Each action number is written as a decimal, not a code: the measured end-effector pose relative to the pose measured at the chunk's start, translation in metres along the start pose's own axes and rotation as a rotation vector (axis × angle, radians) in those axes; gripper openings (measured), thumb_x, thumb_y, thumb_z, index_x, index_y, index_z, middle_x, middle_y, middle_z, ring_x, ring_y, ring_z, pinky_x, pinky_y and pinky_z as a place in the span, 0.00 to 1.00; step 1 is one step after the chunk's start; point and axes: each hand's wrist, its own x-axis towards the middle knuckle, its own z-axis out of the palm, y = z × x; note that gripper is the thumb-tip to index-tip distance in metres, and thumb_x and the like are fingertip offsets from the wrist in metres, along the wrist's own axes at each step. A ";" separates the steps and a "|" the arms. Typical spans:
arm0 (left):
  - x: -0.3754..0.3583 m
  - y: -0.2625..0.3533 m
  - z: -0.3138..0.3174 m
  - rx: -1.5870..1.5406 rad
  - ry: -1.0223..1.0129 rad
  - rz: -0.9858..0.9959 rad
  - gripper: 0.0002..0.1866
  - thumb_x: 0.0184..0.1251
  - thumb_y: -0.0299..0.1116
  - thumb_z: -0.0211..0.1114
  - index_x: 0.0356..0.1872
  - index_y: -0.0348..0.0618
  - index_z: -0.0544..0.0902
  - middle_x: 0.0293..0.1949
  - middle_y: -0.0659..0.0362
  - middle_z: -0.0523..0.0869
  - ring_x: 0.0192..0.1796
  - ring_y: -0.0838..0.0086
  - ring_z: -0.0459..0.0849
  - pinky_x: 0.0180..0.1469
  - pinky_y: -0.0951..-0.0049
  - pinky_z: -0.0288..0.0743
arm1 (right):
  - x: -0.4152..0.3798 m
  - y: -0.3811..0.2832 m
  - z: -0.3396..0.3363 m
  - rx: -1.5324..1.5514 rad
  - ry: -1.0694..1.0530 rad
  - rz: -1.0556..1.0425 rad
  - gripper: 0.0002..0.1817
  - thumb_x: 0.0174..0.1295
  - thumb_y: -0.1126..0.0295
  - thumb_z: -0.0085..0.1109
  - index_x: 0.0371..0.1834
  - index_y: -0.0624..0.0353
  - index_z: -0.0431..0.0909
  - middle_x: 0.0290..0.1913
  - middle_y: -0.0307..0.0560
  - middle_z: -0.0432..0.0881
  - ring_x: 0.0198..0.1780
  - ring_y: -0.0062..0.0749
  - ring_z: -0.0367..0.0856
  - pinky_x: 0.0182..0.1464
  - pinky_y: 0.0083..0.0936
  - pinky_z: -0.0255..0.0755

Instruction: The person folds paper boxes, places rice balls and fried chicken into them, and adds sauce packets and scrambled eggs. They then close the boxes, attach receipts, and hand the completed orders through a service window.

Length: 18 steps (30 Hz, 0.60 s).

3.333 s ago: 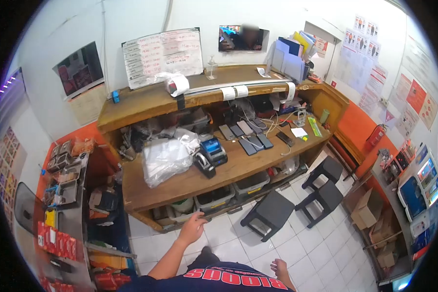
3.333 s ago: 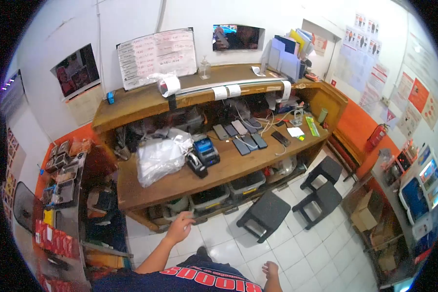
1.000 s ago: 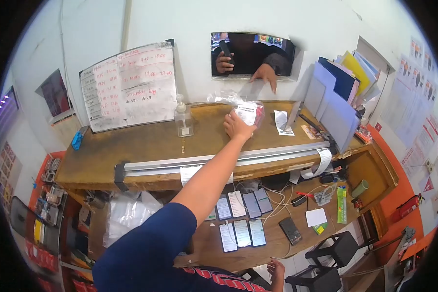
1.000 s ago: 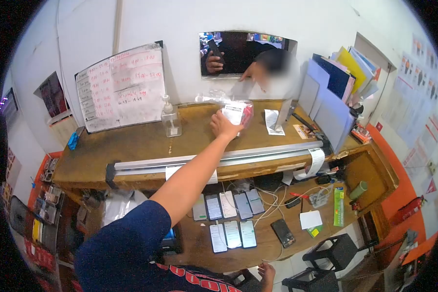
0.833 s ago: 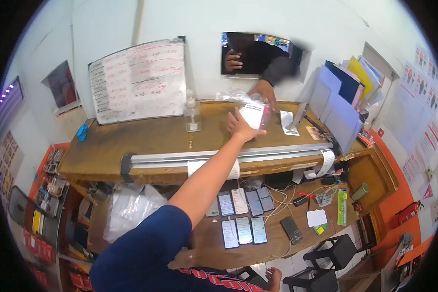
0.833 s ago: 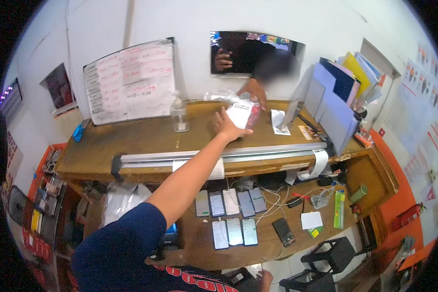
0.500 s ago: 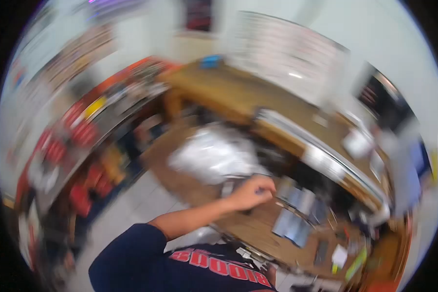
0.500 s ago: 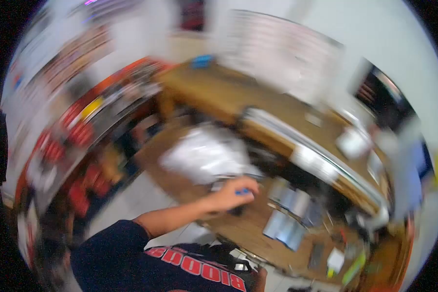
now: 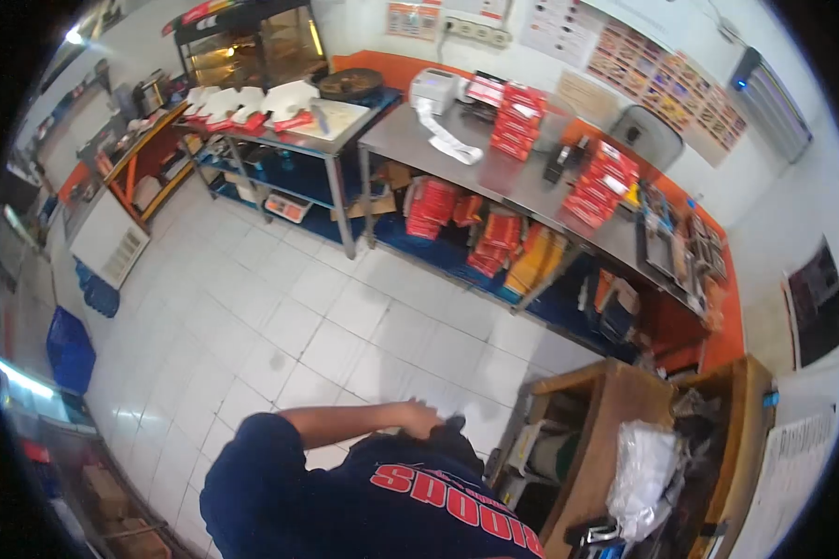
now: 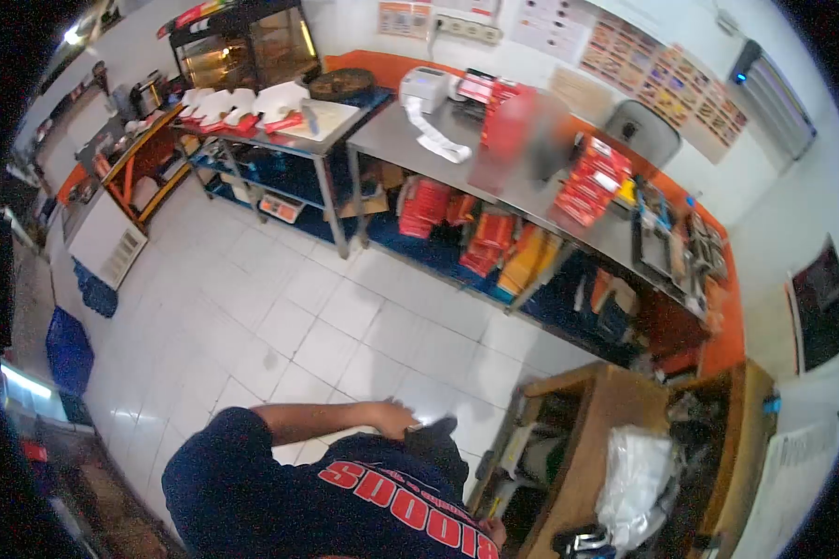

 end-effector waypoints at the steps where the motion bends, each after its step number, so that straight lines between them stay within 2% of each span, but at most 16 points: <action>1: -0.002 -0.024 -0.003 0.026 0.230 -0.020 0.33 0.68 0.45 0.63 0.73 0.45 0.74 0.71 0.46 0.75 0.73 0.48 0.72 0.75 0.52 0.65 | 0.006 -0.014 0.026 -0.032 -0.009 -0.017 0.09 0.67 0.68 0.59 0.46 0.60 0.77 0.36 0.50 0.81 0.32 0.43 0.81 0.30 0.35 0.75; 2: 0.005 -0.045 -0.002 0.057 0.463 -0.038 0.34 0.63 0.43 0.65 0.72 0.46 0.75 0.69 0.45 0.77 0.71 0.45 0.73 0.74 0.51 0.66 | 0.008 -0.029 0.054 -0.049 -0.024 -0.017 0.09 0.67 0.68 0.59 0.45 0.60 0.77 0.35 0.50 0.80 0.32 0.42 0.81 0.30 0.35 0.75; 3: 0.002 -0.061 -0.012 -0.122 0.623 0.159 0.29 0.75 0.48 0.60 0.72 0.46 0.75 0.69 0.40 0.76 0.70 0.46 0.75 0.73 0.49 0.65 | 0.015 -0.039 0.079 -0.062 -0.030 -0.020 0.09 0.67 0.68 0.59 0.45 0.59 0.78 0.35 0.49 0.80 0.32 0.42 0.81 0.29 0.35 0.75; 4: 0.000 -0.079 -0.022 -0.124 0.616 0.137 0.29 0.75 0.48 0.60 0.72 0.46 0.75 0.69 0.40 0.76 0.70 0.46 0.75 0.73 0.49 0.65 | 0.024 -0.048 0.104 -0.077 -0.032 -0.020 0.08 0.67 0.68 0.59 0.44 0.59 0.78 0.34 0.49 0.80 0.31 0.42 0.81 0.29 0.35 0.75; 6: -0.048 -0.094 -0.077 -0.597 0.544 0.388 0.29 0.76 0.47 0.61 0.72 0.43 0.74 0.68 0.41 0.77 0.70 0.48 0.76 0.72 0.53 0.68 | 0.040 -0.057 0.153 -0.102 -0.037 0.002 0.07 0.67 0.68 0.59 0.43 0.59 0.78 0.33 0.48 0.79 0.31 0.41 0.80 0.28 0.35 0.74; 10: -0.066 -0.225 -0.125 -0.608 0.596 0.346 0.29 0.76 0.45 0.62 0.72 0.41 0.74 0.69 0.43 0.77 0.70 0.51 0.76 0.72 0.56 0.69 | 0.091 -0.077 0.259 -0.154 -0.033 0.078 0.06 0.67 0.68 0.60 0.41 0.58 0.78 0.31 0.47 0.79 0.29 0.40 0.80 0.27 0.34 0.73; 12: -0.074 -0.316 -0.141 -0.689 0.764 0.165 0.28 0.73 0.44 0.64 0.70 0.43 0.77 0.67 0.44 0.79 0.67 0.53 0.79 0.69 0.58 0.73 | 0.121 -0.098 0.322 -0.186 -0.035 0.113 0.05 0.67 0.68 0.60 0.40 0.57 0.78 0.30 0.46 0.78 0.29 0.40 0.79 0.26 0.34 0.73; 16: -0.120 -0.464 -0.184 -0.752 1.034 -0.267 0.27 0.70 0.45 0.68 0.66 0.42 0.80 0.63 0.47 0.84 0.62 0.56 0.84 0.66 0.60 0.76 | 0.191 -0.176 0.473 -0.177 -0.051 0.121 0.05 0.67 0.68 0.61 0.37 0.56 0.78 0.28 0.44 0.77 0.27 0.39 0.79 0.25 0.33 0.72; 18: -0.151 -0.520 -0.216 -0.852 1.063 -0.326 0.26 0.70 0.44 0.68 0.65 0.42 0.81 0.62 0.48 0.85 0.61 0.58 0.85 0.64 0.61 0.77 | 0.240 -0.221 0.571 -0.095 -0.120 0.035 0.04 0.67 0.68 0.61 0.36 0.56 0.78 0.27 0.44 0.77 0.27 0.38 0.78 0.24 0.33 0.72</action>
